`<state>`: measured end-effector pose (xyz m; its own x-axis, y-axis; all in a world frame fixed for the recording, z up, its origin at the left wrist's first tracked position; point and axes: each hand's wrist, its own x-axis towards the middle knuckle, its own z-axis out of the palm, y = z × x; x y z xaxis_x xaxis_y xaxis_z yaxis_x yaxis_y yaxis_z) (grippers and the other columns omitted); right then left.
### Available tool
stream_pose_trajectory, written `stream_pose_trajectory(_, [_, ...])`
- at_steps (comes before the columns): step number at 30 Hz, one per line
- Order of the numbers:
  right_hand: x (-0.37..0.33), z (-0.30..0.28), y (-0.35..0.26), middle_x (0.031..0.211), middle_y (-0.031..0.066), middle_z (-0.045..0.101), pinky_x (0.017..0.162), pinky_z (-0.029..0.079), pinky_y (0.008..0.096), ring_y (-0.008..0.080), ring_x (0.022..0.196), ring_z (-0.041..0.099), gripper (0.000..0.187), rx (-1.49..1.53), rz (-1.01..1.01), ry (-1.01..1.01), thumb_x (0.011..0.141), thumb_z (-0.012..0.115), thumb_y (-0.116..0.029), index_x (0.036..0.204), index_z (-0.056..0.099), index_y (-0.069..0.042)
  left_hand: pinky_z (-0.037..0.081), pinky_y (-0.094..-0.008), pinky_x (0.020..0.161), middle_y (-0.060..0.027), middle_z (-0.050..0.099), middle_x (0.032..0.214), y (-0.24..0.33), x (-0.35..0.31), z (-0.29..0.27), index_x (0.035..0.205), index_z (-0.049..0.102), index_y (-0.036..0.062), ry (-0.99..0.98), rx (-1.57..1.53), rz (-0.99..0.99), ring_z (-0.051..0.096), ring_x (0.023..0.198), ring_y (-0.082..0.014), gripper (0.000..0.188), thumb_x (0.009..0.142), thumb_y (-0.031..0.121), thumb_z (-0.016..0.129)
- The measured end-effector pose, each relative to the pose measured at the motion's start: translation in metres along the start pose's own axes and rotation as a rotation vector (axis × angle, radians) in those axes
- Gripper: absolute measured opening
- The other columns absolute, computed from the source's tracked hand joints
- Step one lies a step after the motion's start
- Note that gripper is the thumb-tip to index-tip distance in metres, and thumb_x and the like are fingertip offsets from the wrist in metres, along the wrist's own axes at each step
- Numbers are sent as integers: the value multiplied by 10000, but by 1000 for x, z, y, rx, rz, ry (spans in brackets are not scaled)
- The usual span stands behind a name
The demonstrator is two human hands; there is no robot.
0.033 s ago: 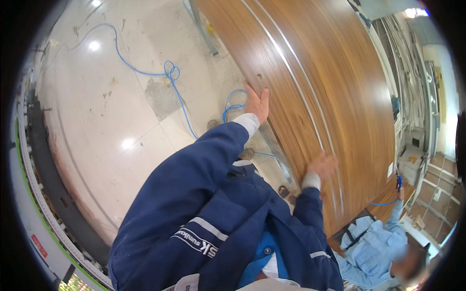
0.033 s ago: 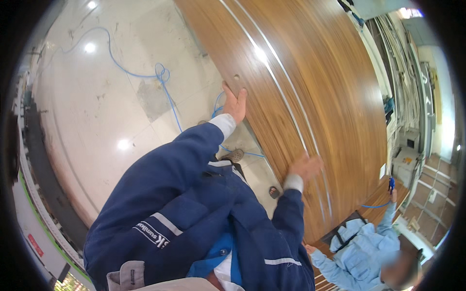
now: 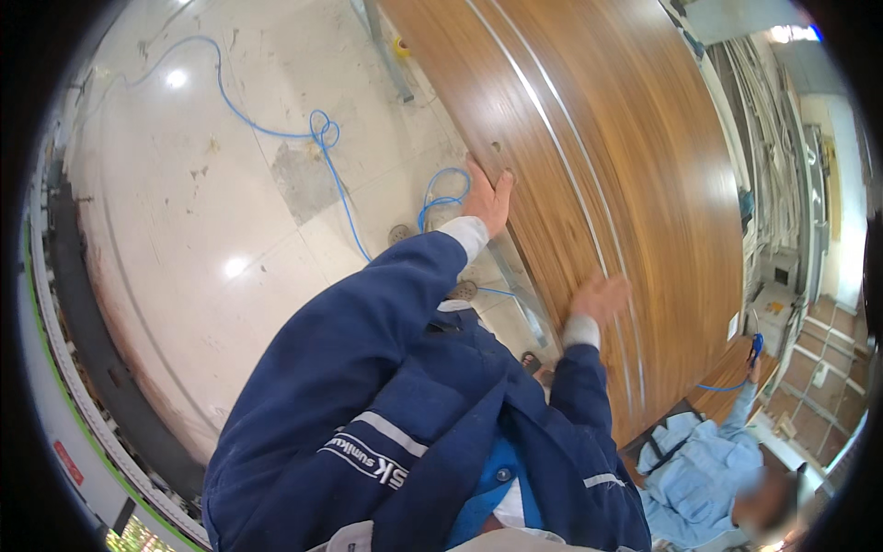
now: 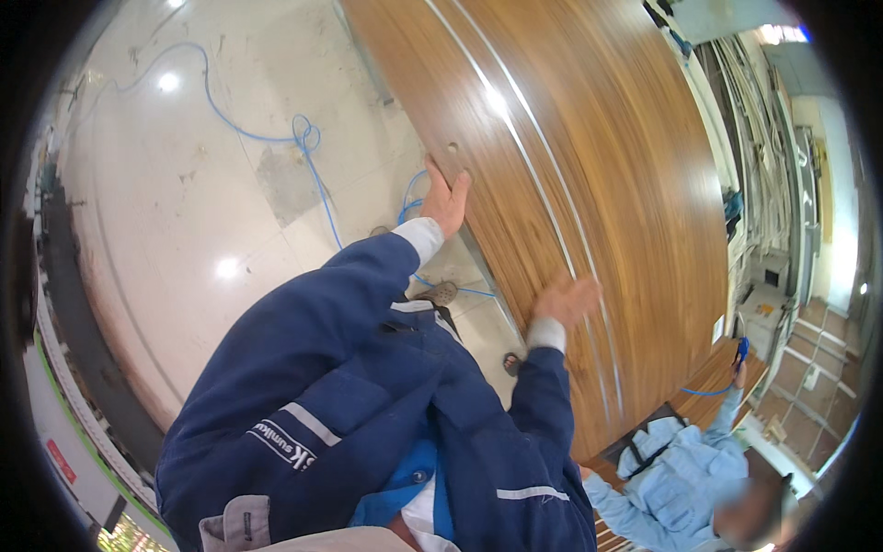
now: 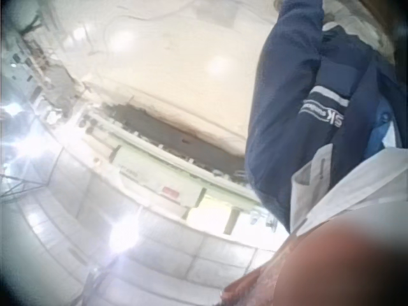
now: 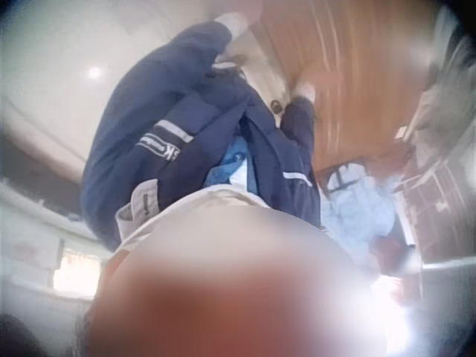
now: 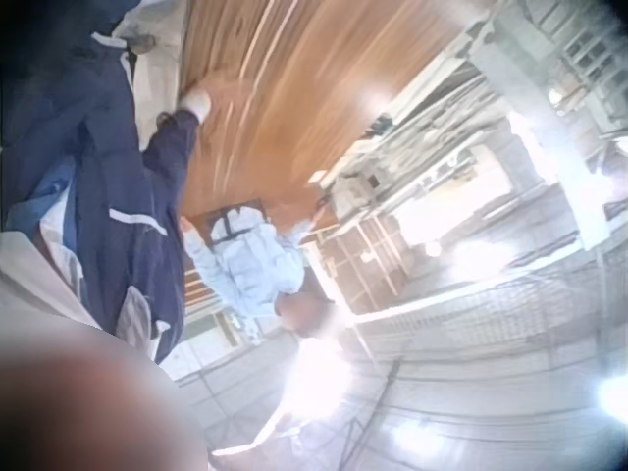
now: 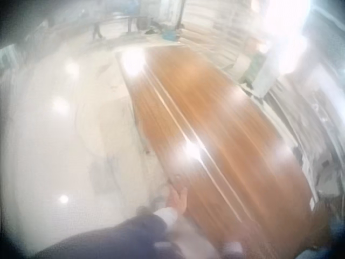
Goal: The person walks through a workshop, retrieves a small label, and applies it to a large curved wooden panel. They then carry the panel with a coworker across the room.
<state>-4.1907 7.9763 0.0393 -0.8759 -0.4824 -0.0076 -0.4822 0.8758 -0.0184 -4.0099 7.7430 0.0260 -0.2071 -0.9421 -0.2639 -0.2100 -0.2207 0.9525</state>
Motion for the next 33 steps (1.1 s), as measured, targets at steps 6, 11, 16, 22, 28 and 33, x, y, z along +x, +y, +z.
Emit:
stream_pose_trajectory(6, [17, -17, -144, 1582, 258, 135, 1204, 61, 481, 392, 1477, 98, 812, 53, -248, -30, 977, 371, -547, 1506, 189, 43, 416, -377, 999, -173, 535, 1338, -8, 5, -45, 1392, 403, -4, -481, -189, -243, 563, 1159, -274, 720, 934, 535, 536])
stream_pose_trajectory(11, [14, -19, -141, 1580, 263, 129, 1203, 77, 482, 390, 1477, 95, 816, 66, -291, -26, 980, 365, -551, 1500, 193, 54, 436, -387, 937, -64, 602, 1202, -13, 18, -53, 1273, 552, 82, -448, -868, -817, 561, 1102, -200, 730, 922, 704, 403])
stream_pose_trajectory(16, [13, -15, -145, 1578, 263, 140, 1204, 83, 475, 388, 1476, 99, 811, 40, -297, -11, 983, 367, -545, 1498, 196, 57, 431, -401, 943, -43, 604, 1182, -7, 53, -49, 1246, 559, 111, -375, -1067, -774, 557, 1081, -213, 770, 908, 761, 322])
stream_pose_trajectory(22, [12, -18, -146, 1577, 261, 146, 1210, 75, 453, 378, 1479, 96, 804, 38, -303, -14, 981, 383, -529, 1498, 196, 58, 430, -401, 951, -34, 613, 1192, 1, 49, -35, 1240, 571, 161, -243, -1142, -695, 562, 1085, -205, 627, 953, 678, 361])
stream_pose_trajectory(28, [14, -15, -141, 1576, 256, 157, 1210, 65, 455, 373, 1480, 91, 801, 97, -301, -9, 979, 385, -528, 1496, 206, 57, 431, -392, 945, -25, 601, 1214, -17, 17, -19, 1263, 543, 150, -235, -1149, -654, 558, 1090, -203, 530, 969, 584, 462])
stream_pose_trajectory(33, [11, -14, -139, 1569, 260, 180, 1205, 83, 471, 373, 1476, 116, 802, 146, -359, 42, 971, 410, -524, 1490, 226, 59, 431, -391, 941, -19, 604, 1170, -30, -31, 6, 1254, 542, 131, -304, -1076, -682, 559, 1066, -213, 489, 985, 533, 474])
